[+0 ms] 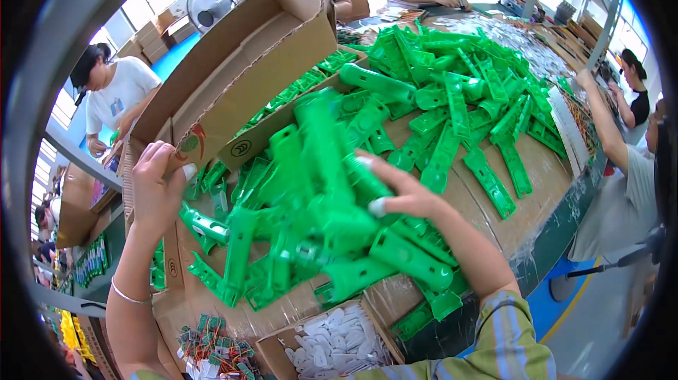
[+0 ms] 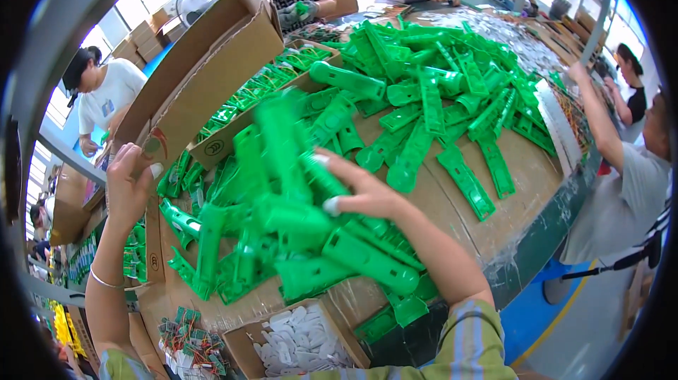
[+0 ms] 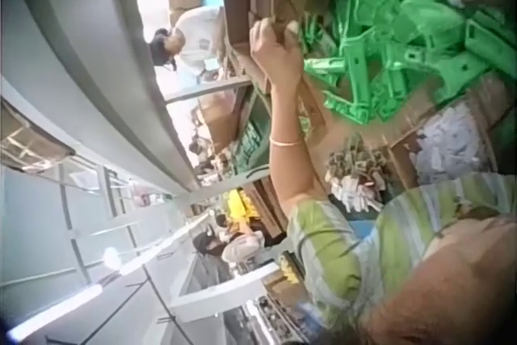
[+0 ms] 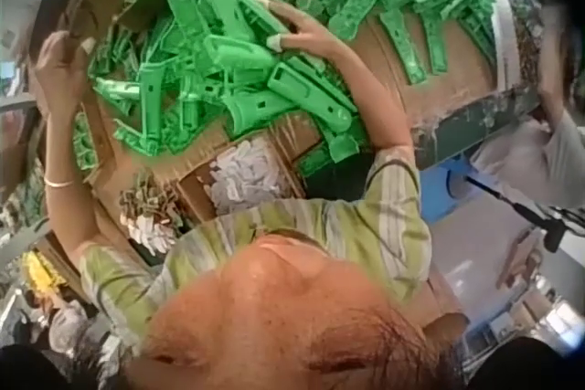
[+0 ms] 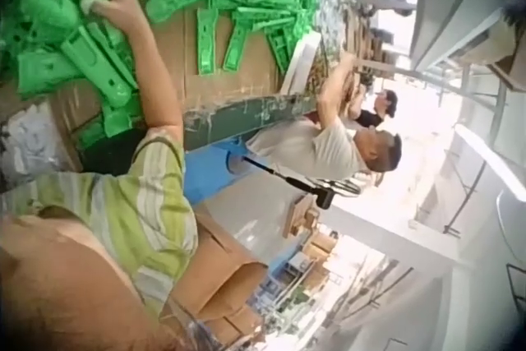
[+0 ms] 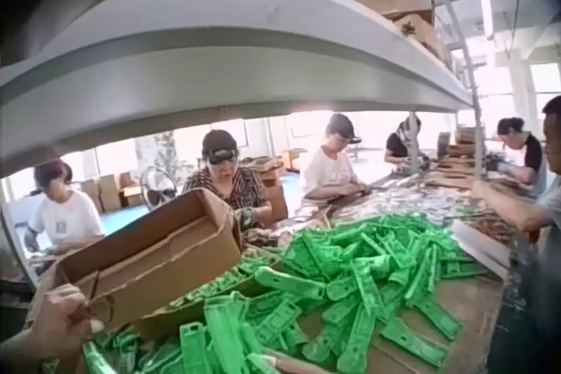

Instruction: Assembling electronic components and diffusers into green plastic light fixture housings.

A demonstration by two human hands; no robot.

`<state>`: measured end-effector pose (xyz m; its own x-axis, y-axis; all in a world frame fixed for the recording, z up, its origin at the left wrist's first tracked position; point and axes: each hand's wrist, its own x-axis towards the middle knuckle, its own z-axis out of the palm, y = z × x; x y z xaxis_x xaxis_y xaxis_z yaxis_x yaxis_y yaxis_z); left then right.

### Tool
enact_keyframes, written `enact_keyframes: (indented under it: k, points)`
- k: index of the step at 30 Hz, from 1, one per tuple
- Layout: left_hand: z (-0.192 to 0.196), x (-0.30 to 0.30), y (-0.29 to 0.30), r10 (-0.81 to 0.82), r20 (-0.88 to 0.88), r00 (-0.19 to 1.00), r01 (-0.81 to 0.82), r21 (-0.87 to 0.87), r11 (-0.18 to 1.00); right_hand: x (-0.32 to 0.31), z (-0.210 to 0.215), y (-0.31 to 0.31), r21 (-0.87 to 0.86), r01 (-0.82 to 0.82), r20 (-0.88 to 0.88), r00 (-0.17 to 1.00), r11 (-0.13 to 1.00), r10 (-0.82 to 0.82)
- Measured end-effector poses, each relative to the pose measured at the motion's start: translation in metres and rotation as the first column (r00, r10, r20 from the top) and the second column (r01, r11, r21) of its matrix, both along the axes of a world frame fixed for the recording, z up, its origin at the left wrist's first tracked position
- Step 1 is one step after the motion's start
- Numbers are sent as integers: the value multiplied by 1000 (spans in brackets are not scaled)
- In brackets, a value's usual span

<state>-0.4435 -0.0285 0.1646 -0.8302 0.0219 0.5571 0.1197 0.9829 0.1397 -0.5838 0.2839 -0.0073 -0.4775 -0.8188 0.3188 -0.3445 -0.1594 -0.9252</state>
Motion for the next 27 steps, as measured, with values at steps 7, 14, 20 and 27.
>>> enact_keyframes:
  k: [7, 14, 20, 27]
  points:
    - [2, 5, 6, -46, -13, 999, 44, -129, 991, 57, -2, -150, 211, -344, -305, 866, 915, 396]
    - [-8, -8, 41, -216, 57, 975, 224, -215, 951, 113, 85, -150, 286, -189, -582, 745, 939, 327]
    - [-31, 7, 49, -351, 66, 934, 356, -246, 901, 104, 87, -63, 333, -40, -558, 797, 942, 231]
    - [11, 209, 35, -135, 318, 938, 136, 19, 990, 150, 85, -23, 338, 333, -756, 653, 880, 44]
